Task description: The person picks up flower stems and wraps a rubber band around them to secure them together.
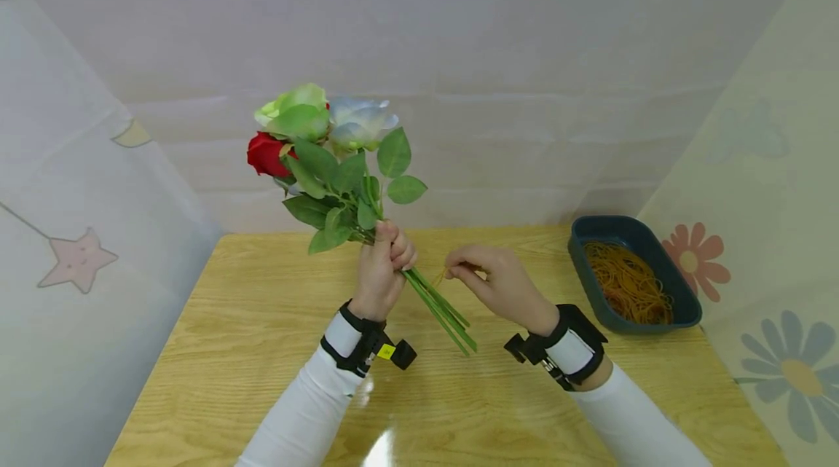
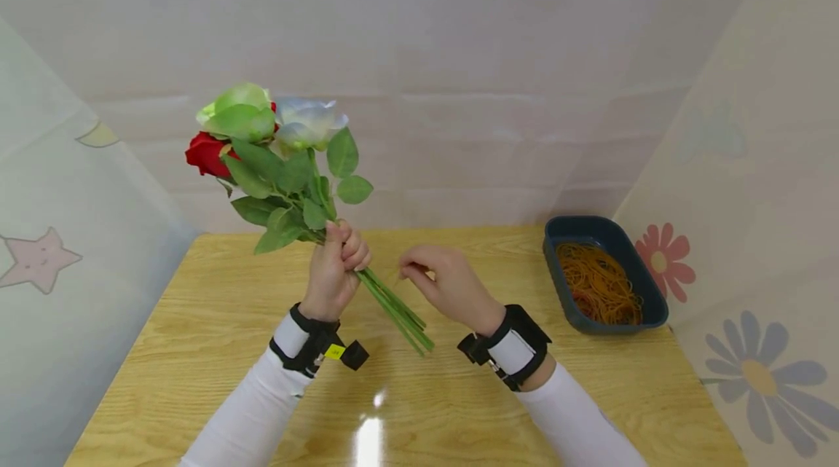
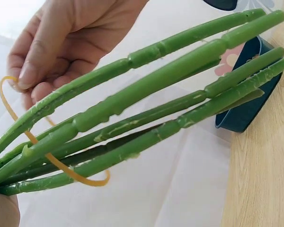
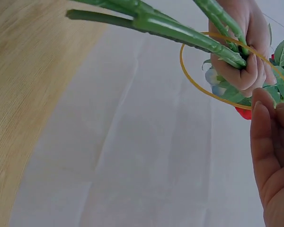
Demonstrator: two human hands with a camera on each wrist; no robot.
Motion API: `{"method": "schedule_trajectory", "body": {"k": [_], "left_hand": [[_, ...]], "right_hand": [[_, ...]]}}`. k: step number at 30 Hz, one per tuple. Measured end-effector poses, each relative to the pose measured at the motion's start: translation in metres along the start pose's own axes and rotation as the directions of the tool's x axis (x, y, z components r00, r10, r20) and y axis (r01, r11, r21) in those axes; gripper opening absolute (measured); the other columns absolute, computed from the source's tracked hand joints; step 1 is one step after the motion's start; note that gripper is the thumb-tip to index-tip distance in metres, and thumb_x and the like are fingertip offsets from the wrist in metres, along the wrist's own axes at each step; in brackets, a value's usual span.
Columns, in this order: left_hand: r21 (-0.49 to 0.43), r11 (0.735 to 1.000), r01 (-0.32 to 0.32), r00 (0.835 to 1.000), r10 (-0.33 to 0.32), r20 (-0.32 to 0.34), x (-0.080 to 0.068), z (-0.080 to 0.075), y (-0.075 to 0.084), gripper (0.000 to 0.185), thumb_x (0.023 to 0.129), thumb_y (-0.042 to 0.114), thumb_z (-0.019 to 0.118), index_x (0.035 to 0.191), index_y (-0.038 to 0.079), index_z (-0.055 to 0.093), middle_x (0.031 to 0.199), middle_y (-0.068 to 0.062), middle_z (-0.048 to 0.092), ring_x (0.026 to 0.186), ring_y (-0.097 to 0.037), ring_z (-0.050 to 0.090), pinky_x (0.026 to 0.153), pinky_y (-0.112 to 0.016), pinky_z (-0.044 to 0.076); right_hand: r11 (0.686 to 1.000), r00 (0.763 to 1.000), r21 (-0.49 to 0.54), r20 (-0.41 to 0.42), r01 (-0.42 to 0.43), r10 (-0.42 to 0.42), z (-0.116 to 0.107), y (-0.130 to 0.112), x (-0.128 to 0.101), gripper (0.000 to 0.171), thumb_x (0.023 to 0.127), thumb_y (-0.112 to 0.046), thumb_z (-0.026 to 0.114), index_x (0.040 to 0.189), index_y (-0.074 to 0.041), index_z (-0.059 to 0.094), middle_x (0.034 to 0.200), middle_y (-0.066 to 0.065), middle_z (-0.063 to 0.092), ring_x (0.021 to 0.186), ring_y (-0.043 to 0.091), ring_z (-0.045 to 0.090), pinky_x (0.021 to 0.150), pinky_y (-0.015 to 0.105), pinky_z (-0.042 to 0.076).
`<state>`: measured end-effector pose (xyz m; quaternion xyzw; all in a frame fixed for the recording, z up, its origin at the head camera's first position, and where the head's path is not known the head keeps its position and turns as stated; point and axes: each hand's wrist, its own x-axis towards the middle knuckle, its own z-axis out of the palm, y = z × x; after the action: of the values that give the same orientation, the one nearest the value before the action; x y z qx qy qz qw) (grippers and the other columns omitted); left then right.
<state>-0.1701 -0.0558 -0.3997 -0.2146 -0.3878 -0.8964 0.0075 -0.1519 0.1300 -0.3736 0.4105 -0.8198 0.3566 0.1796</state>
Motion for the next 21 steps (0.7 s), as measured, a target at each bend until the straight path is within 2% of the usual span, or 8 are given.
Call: {"method": "schedule_trajectory", "body": {"k": [6,11,14,16,21], "left_hand": [[-0.015,0.998,0.053,0.999,-0.053,-0.006,-0.003,-0.003,0.003,0.042,0.089,0.052,0.032,0.065,0.019,0.024,0.054,0.003,0.016,0.041,-0.003,0.024,0.047,-0.021,0.016],[-0.05,0.995,0.083,0.996,-0.082,0.02,-0.006,-0.001,0.004,0.041,0.089,0.051,0.031,0.065,0.019,0.024,0.054,0.003,0.015,0.041,-0.003,0.022,0.047,-0.019,0.017],[-0.084,0.991,0.103,0.994,-0.099,0.049,-0.008,0.001,0.005,0.04,0.091,0.05,0.03,0.067,0.018,0.024,0.055,0.003,0.014,0.042,-0.005,0.021,0.048,-0.021,0.015],[-0.11,0.987,0.116,0.992,-0.108,0.071,-0.01,0.002,0.007,0.04,0.092,0.049,0.027,0.067,0.018,0.024,0.056,0.002,0.014,0.042,-0.005,0.02,0.048,-0.022,0.014],[-0.191,0.969,0.157,0.984,-0.138,0.108,-0.014,0.007,0.013,0.038,0.094,0.046,0.023,0.067,0.02,0.028,0.056,0.003,0.014,0.044,-0.006,0.018,0.049,-0.021,0.014]], "right_hand": [[0.989,0.995,0.121,-0.045,-0.085,0.091,0.003,0.001,0.015,0.012,0.084,0.006,0.061,0.091,-0.003,0.065,0.086,0.009,0.068,0.073,0.016,0.065,0.062,0.019,0.05],[0.987,0.991,0.129,-0.08,-0.096,0.107,0.006,0.01,0.015,0.011,0.084,0.006,0.061,0.091,-0.002,0.065,0.086,0.013,0.068,0.073,0.019,0.066,0.063,0.019,0.052],[0.995,0.992,0.07,-0.104,-0.065,0.072,0.008,0.018,0.014,0.012,0.082,0.009,0.062,0.089,-0.001,0.063,0.082,0.011,0.067,0.07,0.016,0.065,0.063,0.019,0.052],[0.999,0.992,-0.007,-0.124,-0.037,0.036,0.01,0.024,0.012,0.014,0.08,0.01,0.064,0.087,-0.002,0.062,0.079,0.008,0.066,0.068,0.013,0.063,0.06,0.019,0.051],[0.984,0.987,-0.178,-0.156,0.022,-0.05,0.019,0.035,0.002,0.019,0.074,0.01,0.07,0.08,-0.006,0.06,0.073,0.004,0.062,0.064,0.009,0.057,0.057,0.023,0.047]]}}
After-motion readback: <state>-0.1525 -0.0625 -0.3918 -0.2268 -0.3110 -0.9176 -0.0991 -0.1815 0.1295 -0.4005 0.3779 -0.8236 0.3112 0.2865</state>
